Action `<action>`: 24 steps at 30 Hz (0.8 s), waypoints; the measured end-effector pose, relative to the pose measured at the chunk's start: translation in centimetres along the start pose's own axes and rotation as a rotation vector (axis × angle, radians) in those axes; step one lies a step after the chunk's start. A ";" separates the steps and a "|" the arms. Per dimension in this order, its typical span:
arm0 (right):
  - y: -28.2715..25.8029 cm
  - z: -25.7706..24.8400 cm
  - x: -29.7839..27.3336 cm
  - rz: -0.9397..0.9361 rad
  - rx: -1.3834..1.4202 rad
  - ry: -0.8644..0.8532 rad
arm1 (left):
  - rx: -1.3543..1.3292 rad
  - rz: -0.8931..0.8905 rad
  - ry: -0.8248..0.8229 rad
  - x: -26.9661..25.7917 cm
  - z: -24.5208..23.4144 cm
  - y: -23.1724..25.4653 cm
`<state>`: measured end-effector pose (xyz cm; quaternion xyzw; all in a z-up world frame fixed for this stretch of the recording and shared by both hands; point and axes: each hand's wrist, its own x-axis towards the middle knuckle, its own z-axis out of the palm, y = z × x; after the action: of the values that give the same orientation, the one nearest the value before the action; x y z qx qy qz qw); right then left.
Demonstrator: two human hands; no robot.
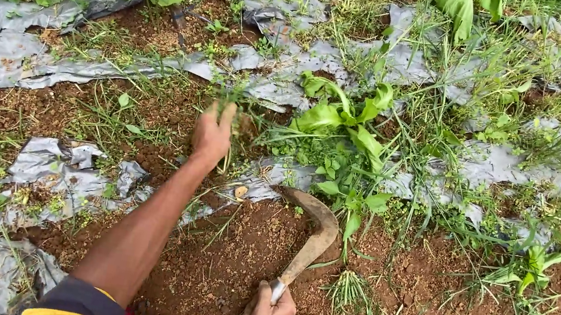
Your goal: Clearing grass and weeds from a vegetable patch using a sickle and hands
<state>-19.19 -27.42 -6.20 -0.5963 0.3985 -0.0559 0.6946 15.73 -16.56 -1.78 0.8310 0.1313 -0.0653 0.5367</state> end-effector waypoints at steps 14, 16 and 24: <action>-0.1 0.1 -0.6 -0.043 -0.062 0.004 | 1.178 0.670 -0.227 -2.8 -2.4 0.2; -0.1 0.1 -0.2 -0.071 -0.058 -0.002 | 1.311 0.731 -0.165 -1.6 -0.5 -0.3; -0.3 0.4 -0.2 -0.015 0.007 -0.003 | 0.486 0.404 -0.239 0.8 0.0 -4.7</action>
<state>-18.97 -27.06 -5.82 -0.5969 0.3926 -0.0617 0.6970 15.16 -14.64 -6.11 0.9304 -0.1192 -0.0838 0.3363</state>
